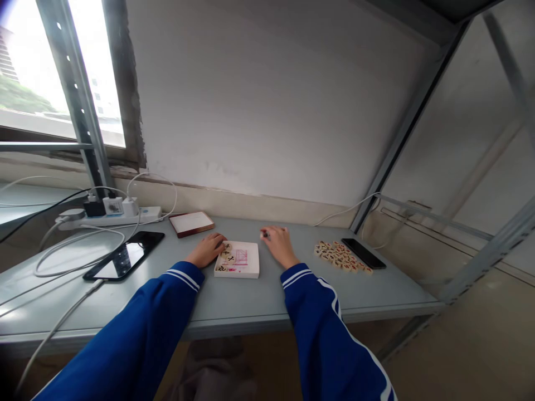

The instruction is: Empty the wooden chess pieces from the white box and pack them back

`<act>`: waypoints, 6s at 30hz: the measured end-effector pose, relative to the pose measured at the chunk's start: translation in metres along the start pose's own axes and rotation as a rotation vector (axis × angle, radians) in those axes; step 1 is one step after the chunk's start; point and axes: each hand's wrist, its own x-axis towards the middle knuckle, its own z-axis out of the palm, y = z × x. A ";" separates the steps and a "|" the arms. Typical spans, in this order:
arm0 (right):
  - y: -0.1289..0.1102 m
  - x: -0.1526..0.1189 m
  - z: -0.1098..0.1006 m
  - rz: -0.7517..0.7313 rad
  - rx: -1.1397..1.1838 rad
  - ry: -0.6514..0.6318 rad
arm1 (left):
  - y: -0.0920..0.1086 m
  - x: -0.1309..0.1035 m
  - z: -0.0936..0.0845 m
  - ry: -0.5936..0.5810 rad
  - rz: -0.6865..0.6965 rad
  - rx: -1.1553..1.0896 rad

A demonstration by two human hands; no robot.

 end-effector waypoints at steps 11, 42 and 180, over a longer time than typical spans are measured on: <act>0.103 -0.058 -0.006 0.259 -0.256 0.026 | 0.001 0.000 -0.002 0.011 -0.008 -0.017; -0.034 -0.009 0.006 -0.123 0.454 -0.154 | 0.001 -0.001 0.000 0.011 -0.023 0.002; 0.255 -0.065 -0.049 0.792 -0.199 -0.261 | -0.012 0.009 0.009 0.017 0.005 0.001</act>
